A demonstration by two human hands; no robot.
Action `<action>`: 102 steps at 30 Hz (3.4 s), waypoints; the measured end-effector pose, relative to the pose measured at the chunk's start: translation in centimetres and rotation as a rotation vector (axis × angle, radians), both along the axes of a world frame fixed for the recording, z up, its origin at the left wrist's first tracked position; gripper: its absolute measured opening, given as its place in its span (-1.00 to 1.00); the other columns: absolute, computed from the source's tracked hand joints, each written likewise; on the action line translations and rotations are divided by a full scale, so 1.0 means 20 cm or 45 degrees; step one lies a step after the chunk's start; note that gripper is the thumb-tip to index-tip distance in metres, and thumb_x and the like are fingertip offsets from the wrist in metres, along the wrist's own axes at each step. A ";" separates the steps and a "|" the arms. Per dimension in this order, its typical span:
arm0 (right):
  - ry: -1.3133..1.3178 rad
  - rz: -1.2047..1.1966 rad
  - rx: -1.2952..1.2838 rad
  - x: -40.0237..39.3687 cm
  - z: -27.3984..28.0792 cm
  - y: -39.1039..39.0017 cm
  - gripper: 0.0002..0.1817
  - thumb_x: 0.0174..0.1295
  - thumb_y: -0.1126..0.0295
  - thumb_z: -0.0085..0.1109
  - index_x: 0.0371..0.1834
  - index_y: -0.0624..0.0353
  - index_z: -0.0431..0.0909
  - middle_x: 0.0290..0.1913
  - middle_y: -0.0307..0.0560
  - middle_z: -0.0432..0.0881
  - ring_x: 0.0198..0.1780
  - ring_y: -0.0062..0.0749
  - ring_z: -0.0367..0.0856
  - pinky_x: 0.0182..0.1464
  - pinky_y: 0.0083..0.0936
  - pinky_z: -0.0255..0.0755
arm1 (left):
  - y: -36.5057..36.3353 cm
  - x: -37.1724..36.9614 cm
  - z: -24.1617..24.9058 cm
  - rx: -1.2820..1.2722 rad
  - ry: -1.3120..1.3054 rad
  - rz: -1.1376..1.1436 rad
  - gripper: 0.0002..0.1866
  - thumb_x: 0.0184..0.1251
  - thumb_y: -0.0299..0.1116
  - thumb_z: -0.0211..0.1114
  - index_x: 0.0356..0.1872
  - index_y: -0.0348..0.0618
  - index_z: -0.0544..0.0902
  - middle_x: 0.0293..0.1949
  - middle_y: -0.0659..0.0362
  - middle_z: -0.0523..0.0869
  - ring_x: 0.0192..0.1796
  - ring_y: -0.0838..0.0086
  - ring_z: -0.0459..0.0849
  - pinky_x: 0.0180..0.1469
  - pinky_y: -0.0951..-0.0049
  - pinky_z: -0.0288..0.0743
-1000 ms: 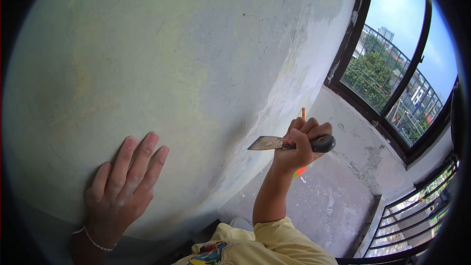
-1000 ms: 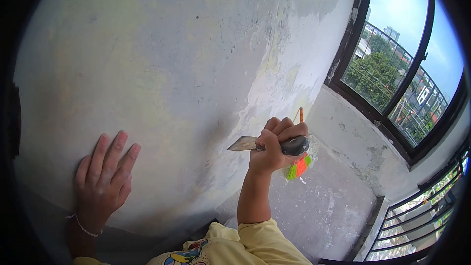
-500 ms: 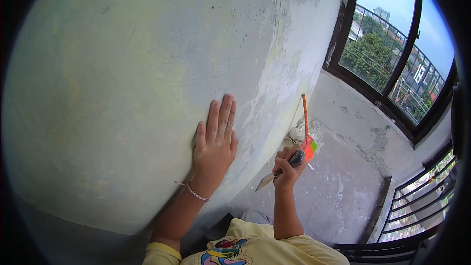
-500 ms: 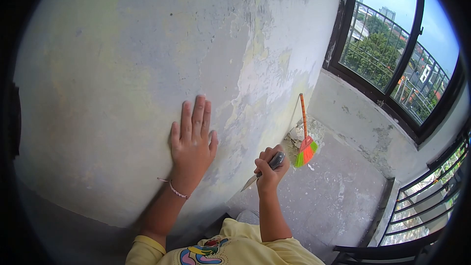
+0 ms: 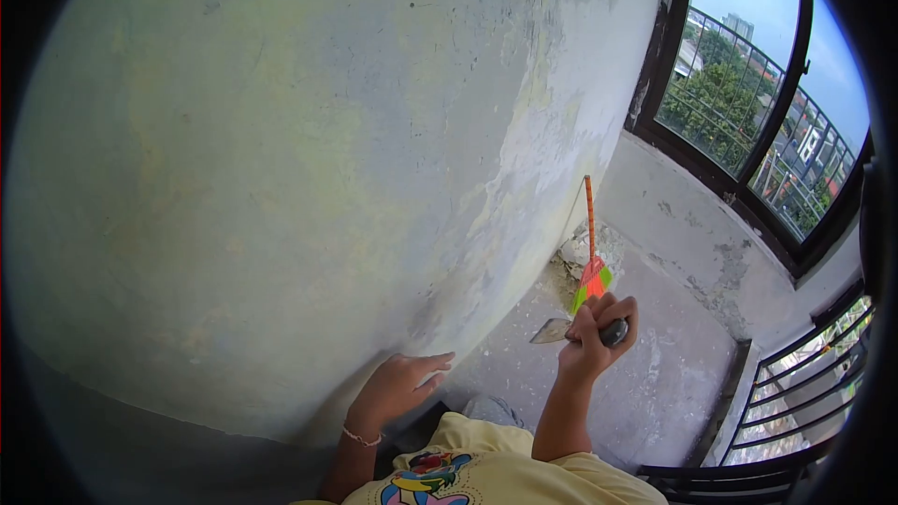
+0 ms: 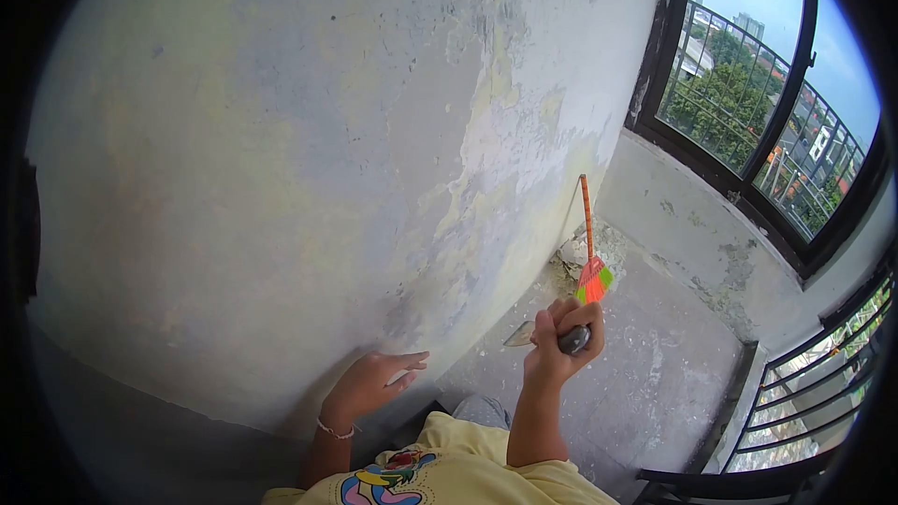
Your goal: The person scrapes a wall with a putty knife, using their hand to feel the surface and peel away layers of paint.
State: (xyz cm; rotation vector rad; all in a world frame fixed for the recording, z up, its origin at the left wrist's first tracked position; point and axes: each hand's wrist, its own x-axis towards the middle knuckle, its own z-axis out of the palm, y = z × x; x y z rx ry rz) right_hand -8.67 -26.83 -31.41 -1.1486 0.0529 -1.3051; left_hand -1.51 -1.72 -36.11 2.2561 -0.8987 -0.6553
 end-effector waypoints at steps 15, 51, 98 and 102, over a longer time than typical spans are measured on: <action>-0.793 0.035 -0.654 0.39 0.24 0.51 -0.65 -0.06 0.70 0.22 -0.60 0.10 0.21 -0.71 -0.26 0.29 -0.73 -0.50 0.23 -0.66 -0.56 0.07 | 0.55 -0.15 0.21 -0.271 -2.125 0.653 -0.68 0.28 -0.24 0.03 -0.49 -0.13 0.70 -0.61 0.27 0.60 -0.53 0.43 0.48 -0.25 0.32 0.24; -0.892 0.229 -0.447 0.42 0.38 0.58 -0.74 -0.28 0.66 0.12 -0.61 0.09 0.26 -0.73 -0.27 0.30 -0.73 -0.52 0.21 -0.64 -0.56 0.00 | 0.60 -0.16 0.19 -0.343 -2.080 0.633 -0.75 0.13 -0.29 0.08 -0.53 -0.14 0.70 -0.64 0.28 0.59 -0.55 0.47 0.49 -0.26 0.35 0.23; -0.812 0.301 -0.041 0.42 0.52 0.50 -0.79 -0.32 0.56 -0.08 -0.64 0.05 0.13 -0.78 -0.26 0.13 -0.78 -0.60 -0.04 -0.70 -0.61 -0.01 | 0.55 -0.15 0.24 -0.284 -2.114 0.634 -0.73 0.28 -0.34 0.02 -0.49 -0.17 0.66 -0.63 0.22 0.57 -0.54 0.37 0.48 -0.30 0.30 0.19; -0.917 0.320 0.084 0.29 0.56 0.41 -0.78 -0.28 0.58 -0.04 -0.61 0.04 0.15 -0.78 -0.29 0.19 -0.79 -0.61 0.05 -0.71 -0.63 0.05 | 0.56 -0.13 0.24 -0.285 -2.162 0.670 -0.70 0.25 -0.27 0.04 -0.56 -0.11 0.67 -0.63 0.28 0.60 -0.57 0.46 0.47 -0.29 0.35 0.18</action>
